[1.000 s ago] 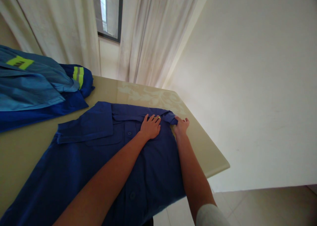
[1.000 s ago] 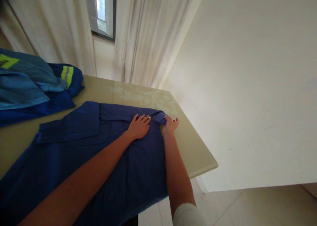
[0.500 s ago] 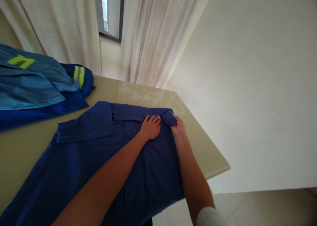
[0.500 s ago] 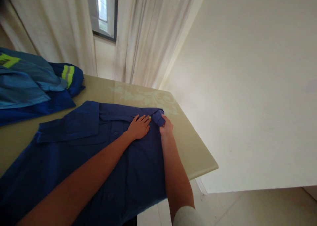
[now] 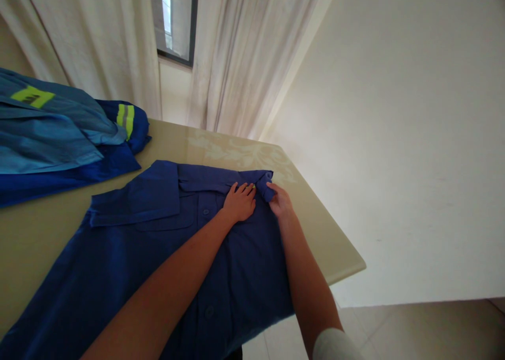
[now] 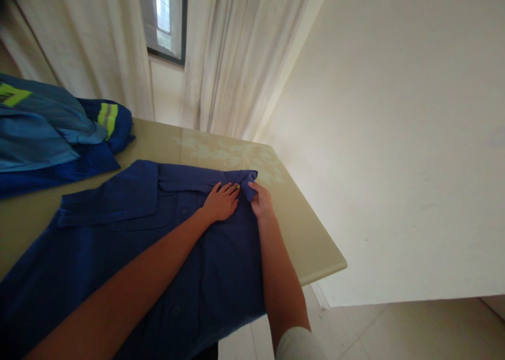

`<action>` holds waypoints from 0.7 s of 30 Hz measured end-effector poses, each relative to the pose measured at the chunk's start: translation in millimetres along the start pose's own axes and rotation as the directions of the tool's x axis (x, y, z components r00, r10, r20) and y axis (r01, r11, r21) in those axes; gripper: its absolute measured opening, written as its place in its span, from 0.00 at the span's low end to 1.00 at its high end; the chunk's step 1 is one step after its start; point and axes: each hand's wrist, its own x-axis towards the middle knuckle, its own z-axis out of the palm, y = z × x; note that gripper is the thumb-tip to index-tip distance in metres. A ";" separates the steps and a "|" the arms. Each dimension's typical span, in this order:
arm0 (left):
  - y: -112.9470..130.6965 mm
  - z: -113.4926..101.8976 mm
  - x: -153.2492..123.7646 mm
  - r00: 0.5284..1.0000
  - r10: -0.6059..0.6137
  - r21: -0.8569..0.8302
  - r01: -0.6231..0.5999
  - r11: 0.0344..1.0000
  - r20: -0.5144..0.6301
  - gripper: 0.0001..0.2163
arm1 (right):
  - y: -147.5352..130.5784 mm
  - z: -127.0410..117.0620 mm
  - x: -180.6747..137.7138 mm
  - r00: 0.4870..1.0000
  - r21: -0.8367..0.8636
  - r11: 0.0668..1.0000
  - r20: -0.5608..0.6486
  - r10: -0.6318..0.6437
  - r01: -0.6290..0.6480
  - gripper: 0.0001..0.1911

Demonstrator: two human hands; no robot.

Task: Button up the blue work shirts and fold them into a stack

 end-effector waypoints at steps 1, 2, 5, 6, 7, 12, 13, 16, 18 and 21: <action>-0.1 -0.3 0.0 1.000 0.000 0.000 0.000 1.000 0.001 0.25 | 0.7 1.8 -1.7 0.998 -0.060 0.998 0.058 -0.017 0.021 0.17; -0.1 -0.7 -0.1 1.000 0.001 0.001 -0.001 1.000 0.000 0.25 | 1.4 4.0 -3.7 0.993 -0.127 0.990 0.105 -0.052 0.065 0.21; -0.1 -1.9 -0.4 1.000 0.012 0.010 -0.012 1.000 0.002 0.23 | 3.0 11.9 -11.6 0.942 -0.405 0.855 0.216 -0.256 0.325 0.29; 0.0 -2.4 -0.6 1.000 0.015 0.013 -0.015 1.000 0.009 0.23 | 3.3 14.6 -14.7 0.904 -0.497 0.756 0.273 -0.328 0.425 0.30; 0.2 -3.2 -0.6 1.000 0.018 0.014 -0.018 1.000 0.024 0.22 | 3.5 16.9 -17.9 0.856 -0.566 0.643 0.348 -0.382 0.517 0.31; -2.9 -16.4 3.8 0.978 0.025 -0.022 -0.021 1.000 0.208 0.21 | 0.5 22.2 -29.0 0.655 -0.602 0.274 0.619 -0.433 0.750 0.34; -5.4 -22.2 6.0 0.968 0.024 -0.040 -0.014 0.999 0.251 0.21 | -0.9 22.0 -29.9 0.645 -0.609 0.241 0.628 -0.435 0.755 0.34; -16.7 -45.0 14.8 0.950 -0.046 -0.108 0.083 0.991 0.308 0.18 | -5.2 21.7 -31.9 0.636 -0.642 0.159 0.634 -0.441 0.750 0.32; -24.8 -61.3 21.4 0.950 -0.135 -0.120 0.175 0.977 0.282 0.17 | -7.0 23.4 -34.4 0.616 -0.641 0.101 0.664 -0.424 0.761 0.29; -32.2 -78.6 29.1 0.938 -0.314 -0.150 0.335 0.930 0.149 0.20 | -7.3 30.2 -40.4 0.569 -0.600 0.022 0.747 -0.343 0.800 0.26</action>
